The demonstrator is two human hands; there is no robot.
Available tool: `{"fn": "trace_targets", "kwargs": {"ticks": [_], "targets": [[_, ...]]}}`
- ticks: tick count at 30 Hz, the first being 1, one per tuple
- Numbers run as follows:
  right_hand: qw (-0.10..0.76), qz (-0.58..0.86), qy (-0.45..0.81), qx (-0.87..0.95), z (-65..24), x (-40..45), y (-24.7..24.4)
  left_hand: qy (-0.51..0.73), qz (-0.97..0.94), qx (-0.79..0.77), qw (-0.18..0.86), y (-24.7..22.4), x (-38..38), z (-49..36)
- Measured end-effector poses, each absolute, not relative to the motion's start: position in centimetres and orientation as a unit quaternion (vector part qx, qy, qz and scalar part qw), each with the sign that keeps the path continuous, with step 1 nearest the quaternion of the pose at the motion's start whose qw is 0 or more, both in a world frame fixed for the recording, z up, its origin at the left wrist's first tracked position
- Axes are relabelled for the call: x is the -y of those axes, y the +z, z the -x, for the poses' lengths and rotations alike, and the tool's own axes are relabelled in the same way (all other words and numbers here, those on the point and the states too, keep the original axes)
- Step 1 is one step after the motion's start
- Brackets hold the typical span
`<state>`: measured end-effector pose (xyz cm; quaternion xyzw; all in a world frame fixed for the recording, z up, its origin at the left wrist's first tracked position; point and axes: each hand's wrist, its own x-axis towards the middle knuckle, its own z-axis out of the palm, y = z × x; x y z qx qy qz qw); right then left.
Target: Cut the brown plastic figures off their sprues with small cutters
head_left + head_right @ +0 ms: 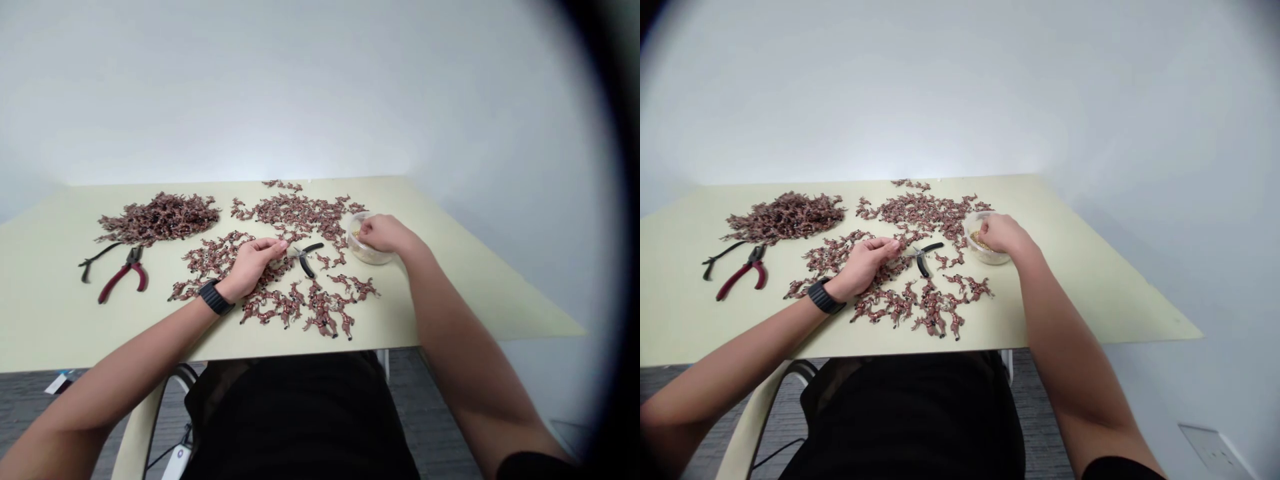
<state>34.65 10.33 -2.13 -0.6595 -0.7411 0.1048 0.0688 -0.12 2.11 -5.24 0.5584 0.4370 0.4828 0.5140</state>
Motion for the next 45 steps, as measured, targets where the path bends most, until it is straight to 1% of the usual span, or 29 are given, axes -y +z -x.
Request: {"fn": "trace_targets", "kwargs": {"ticks": [5, 11, 13, 16, 18, 20, 22, 24, 26, 29, 32, 36, 45], "targets": [[0.109, 0.657, 0.115, 0.737, -34.7, -10.7, -2.2, 0.490, -0.543, -0.426, 0.533, -5.5, -2.6, 0.1], [0.139, 0.659, 0.188, 0.715, -35.4, -10.6, -1.6, 0.492, -0.551, -0.425, 0.523, -5.7, -2.9, 0.1], [0.186, 0.647, 0.234, 0.702, -35.4, -10.1, -1.1, 0.500, -0.551, -0.426, 0.515, -5.8, -2.9, 0.1], [0.290, 0.587, 0.362, 0.663, -34.7, -9.1, -0.2, 0.506, -0.560, -0.428, 0.497, -5.6, -2.7, -0.1], [0.329, 0.531, 0.432, 0.650, -33.7, -8.3, 0.4, 0.500, -0.566, -0.422, 0.501, -5.2, -2.2, -0.4], [0.351, 0.489, 0.473, 0.643, -32.3, -7.3, 0.8, 0.487, -0.575, -0.406, 0.517, -4.7, -1.6, -0.7], [0.345, 0.455, 0.503, 0.649, -30.6, -6.3, 0.9, 0.475, -0.588, -0.389, 0.527, -4.2, -1.0, -1.1], [0.315, 0.431, 0.516, 0.670, -28.7, -5.4, 0.7, 0.466, -0.602, -0.384, 0.522, -3.9, -0.5, -1.4], [0.285, 0.422, 0.513, 0.691, -26.8, -4.5, 0.2, 0.460, -0.617, -0.385, 0.509, -3.7, -0.1, -1.6], [0.273, 0.426, 0.490, 0.710, -24.6, -3.4, -0.4, 0.456, -0.633, -0.385, 0.493, -3.8, 0.1, -1.8], [0.270, 0.434, 0.486, 0.709, -23.4, -2.6, -0.5, 0.458, -0.636, -0.389, 0.485, -3.9, 0.0, -1.9], [0.272, 0.434, 0.515, 0.687, -22.7, -1.8, -0.2, 0.452, -0.640, -0.382, 0.489, -4.1, -0.1, -1.9], [0.298, 0.388, 0.553, 0.675, -22.8, -2.0, -0.6, 0.454, -0.628, -0.373, 0.510, -4.3, -0.5, -1.6]]}}
